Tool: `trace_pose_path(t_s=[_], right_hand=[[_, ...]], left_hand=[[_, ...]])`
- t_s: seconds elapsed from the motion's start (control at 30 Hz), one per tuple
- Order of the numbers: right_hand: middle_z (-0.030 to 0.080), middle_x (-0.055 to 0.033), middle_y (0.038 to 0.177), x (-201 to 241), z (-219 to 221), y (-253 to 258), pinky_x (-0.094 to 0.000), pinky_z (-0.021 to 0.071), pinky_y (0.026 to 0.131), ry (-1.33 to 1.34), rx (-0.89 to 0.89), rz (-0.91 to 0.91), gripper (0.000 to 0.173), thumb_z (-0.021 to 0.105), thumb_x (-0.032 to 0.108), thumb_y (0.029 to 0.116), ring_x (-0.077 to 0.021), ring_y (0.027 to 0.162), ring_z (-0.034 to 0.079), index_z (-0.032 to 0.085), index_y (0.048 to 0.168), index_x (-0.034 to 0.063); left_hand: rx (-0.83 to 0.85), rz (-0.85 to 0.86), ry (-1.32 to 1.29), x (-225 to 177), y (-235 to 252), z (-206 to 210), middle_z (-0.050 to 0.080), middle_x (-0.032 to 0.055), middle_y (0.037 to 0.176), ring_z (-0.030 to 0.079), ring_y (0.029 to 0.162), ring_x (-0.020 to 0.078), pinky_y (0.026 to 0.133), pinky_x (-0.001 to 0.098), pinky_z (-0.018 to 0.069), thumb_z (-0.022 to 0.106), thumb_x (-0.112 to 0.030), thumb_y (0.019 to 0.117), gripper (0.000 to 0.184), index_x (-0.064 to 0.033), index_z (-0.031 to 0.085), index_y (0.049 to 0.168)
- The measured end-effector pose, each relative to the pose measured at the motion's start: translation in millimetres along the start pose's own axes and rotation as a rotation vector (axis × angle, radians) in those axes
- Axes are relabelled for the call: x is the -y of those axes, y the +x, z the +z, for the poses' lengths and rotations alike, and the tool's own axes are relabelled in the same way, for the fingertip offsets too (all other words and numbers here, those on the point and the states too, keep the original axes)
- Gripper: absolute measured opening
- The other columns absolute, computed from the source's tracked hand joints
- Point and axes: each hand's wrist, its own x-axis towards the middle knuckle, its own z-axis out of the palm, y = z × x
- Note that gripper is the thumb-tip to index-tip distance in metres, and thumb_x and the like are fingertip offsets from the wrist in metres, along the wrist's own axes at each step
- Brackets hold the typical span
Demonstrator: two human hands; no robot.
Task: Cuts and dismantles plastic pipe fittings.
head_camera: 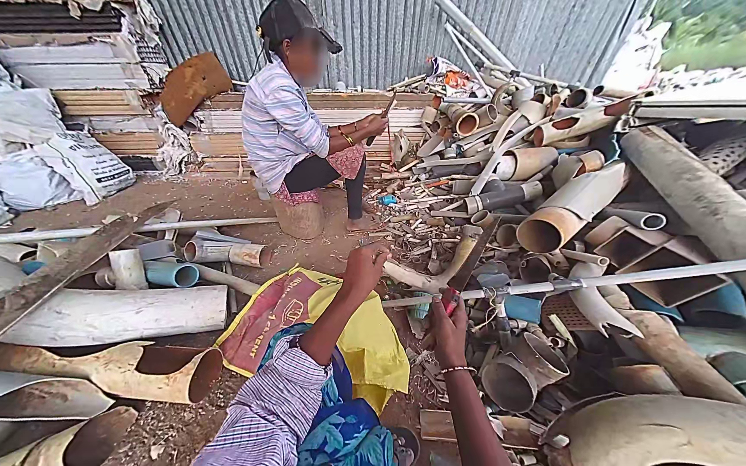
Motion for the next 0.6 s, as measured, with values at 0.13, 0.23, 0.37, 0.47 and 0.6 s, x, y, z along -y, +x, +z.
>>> trace_pose_path(t_s=[0.13, 0.23, 0.37, 0.47, 0.6], right_hand=[[0.052, 0.0, 0.068, 16, -13, 6, -0.0202, 0.0496, 0.045, -0.006, -0.063, -0.009, 0.031, 0.047, 0.005, 0.1052, -0.0045, 0.046, 0.052, 0.042, 0.133, -0.0072], [0.051, 0.0001, 0.071, 22, -18, 8, -0.0182, 0.0495, 0.046, 0.011, -0.088, 0.004, 0.03, 0.046, 0.005, 0.1056, -0.0033, 0.047, 0.052, 0.042, 0.134, -0.0056], [0.05, 0.0024, 0.066, 29, -24, 10, -0.018, 0.0497, 0.044, 0.074, -0.114, -0.003, 0.025, 0.045, 0.004, 0.106, -0.0028, 0.045, 0.051, 0.042, 0.13, -0.0028], [0.051, 0.0019, 0.068, 22, -30, 12, -0.0193, 0.0506, 0.044, 0.062, -0.122, 0.0, 0.027, 0.045, 0.006, 0.1059, -0.0036, 0.045, 0.052, 0.042, 0.131, -0.0022], [0.051, 0.0013, 0.068, 12, -30, 17, -0.0189, 0.05, 0.044, 0.049, -0.154, 0.018, 0.026, 0.046, 0.004, 0.1055, -0.0041, 0.046, 0.052, 0.043, 0.13, -0.003]], left_hand=[[0.408, -0.293, 0.365, 15, 16, -4, 0.065, 0.0294, 0.124, 0.066, 0.112, 0.0403, 0.099, 0.0543, 0.0514, 0.058, -0.013, 0.104, 0.028, 0.0071, 0.066, 0.123], [0.114, -0.337, 0.2, 34, 21, -35, 0.067, 0.0286, 0.115, 0.07, 0.101, 0.0394, 0.093, 0.0551, 0.0552, 0.058, -0.013, 0.1041, 0.027, 0.0067, 0.067, 0.119], [-0.89, -0.086, -0.704, 69, 25, -95, 0.062, 0.0196, 0.105, 0.07, 0.079, 0.0211, 0.075, 0.0368, 0.0629, 0.046, -0.008, 0.1082, 0.031, 0.0128, 0.048, 0.131], [-1.111, -0.2, -1.318, 74, 19, -122, 0.058, 0.0195, 0.127, 0.069, 0.097, 0.0251, 0.085, 0.0379, 0.0589, 0.028, -0.031, 0.115, 0.046, -0.0047, 0.024, 0.153], [-0.808, -0.462, -1.433, 61, 17, -101, 0.061, 0.014, 0.11, 0.067, 0.089, 0.0182, 0.083, 0.032, 0.0573, 0.032, -0.023, 0.1125, 0.036, -0.0015, 0.036, 0.141]])
